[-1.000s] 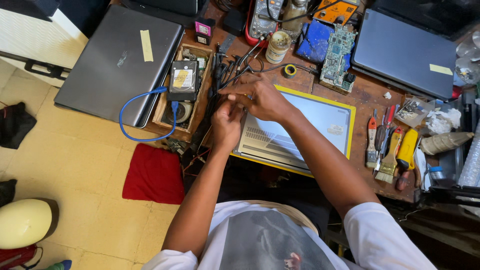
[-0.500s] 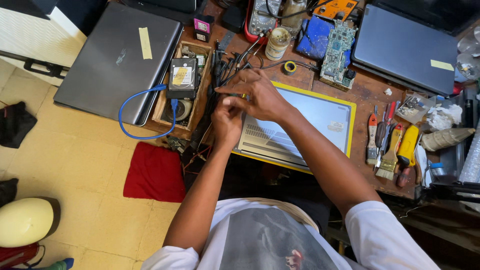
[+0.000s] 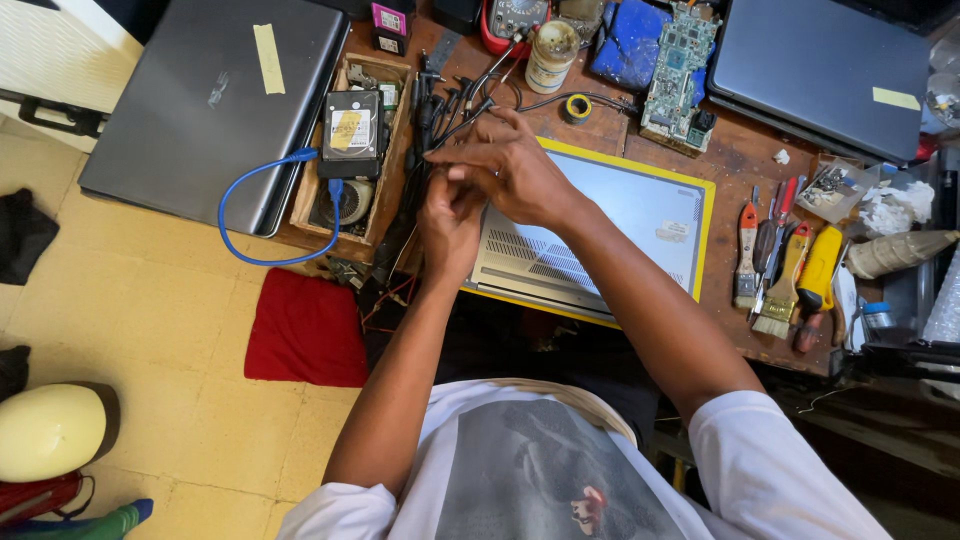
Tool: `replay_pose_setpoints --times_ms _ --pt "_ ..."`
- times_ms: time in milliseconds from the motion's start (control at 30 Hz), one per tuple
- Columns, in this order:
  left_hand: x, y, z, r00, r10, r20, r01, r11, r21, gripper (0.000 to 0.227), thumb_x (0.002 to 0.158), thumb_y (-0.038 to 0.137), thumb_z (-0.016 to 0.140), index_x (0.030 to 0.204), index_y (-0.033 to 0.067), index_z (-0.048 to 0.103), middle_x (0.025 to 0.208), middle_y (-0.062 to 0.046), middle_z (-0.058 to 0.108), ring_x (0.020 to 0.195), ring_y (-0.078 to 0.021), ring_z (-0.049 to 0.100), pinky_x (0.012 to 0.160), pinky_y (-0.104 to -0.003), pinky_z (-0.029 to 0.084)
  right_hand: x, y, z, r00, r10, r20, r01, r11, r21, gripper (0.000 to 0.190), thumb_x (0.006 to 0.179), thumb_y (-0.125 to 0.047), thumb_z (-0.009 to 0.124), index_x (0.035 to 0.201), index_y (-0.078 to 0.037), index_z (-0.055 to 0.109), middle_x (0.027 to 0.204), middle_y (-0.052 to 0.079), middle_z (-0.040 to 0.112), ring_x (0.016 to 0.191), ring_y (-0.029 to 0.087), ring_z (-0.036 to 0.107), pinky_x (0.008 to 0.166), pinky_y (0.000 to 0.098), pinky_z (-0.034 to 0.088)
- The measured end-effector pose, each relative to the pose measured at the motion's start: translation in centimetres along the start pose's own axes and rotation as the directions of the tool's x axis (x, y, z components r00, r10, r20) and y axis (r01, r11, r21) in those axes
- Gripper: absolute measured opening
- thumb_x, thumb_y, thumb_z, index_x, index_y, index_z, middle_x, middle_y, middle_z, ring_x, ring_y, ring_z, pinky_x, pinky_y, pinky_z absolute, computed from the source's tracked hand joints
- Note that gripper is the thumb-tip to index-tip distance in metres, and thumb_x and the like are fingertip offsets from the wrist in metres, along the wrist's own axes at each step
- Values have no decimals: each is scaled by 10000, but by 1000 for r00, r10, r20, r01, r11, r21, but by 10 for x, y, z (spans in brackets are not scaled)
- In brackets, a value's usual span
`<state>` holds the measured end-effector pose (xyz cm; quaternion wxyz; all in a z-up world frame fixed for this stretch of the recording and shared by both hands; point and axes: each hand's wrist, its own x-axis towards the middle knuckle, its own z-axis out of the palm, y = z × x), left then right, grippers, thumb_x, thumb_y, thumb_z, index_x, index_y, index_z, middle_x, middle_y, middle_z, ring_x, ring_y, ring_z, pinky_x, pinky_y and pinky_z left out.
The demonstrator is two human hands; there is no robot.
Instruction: The person uses a screwdriver to remove screws from the back cover of a laptop. After removing the screws, they lift off the back cover to expose the internal components.
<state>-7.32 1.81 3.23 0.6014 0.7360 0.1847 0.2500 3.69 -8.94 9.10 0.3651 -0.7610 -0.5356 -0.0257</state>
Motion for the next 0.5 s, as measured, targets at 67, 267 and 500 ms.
replay_pose_setpoints --times_ms 67,267,500 --pt "-3 20 -2 999 31 29 -27 990 -139 198 1053 95 715 1232 20 676 1160 -279 791 1185 -445 741 916 -551 655 0 -14 -9 1000 13 27 -14 999 52 369 1106 -160 671 1456 -263 730 1068 74 700 1389 349 647 1283 622 232" --pt "3 -23 3 1000 4 -18 -5 999 -52 96 1004 100 783 1052 101 699 985 -156 825 996 -351 811 834 -491 661 2 -19 -5 999 37 2 -37 999 28 313 1066 -368 762 1367 -289 797 1118 45 716 1355 345 646 1267 651 253" --pt "7 -6 -2 1000 19 12 -18 994 -107 101 1062 143 683 1080 70 751 1011 -205 818 998 -373 811 763 -475 692 0 -18 -4 999 6 32 -6 1000 25 336 1121 -202 666 1450 -236 729 1139 74 755 1408 355 637 1284 624 234"
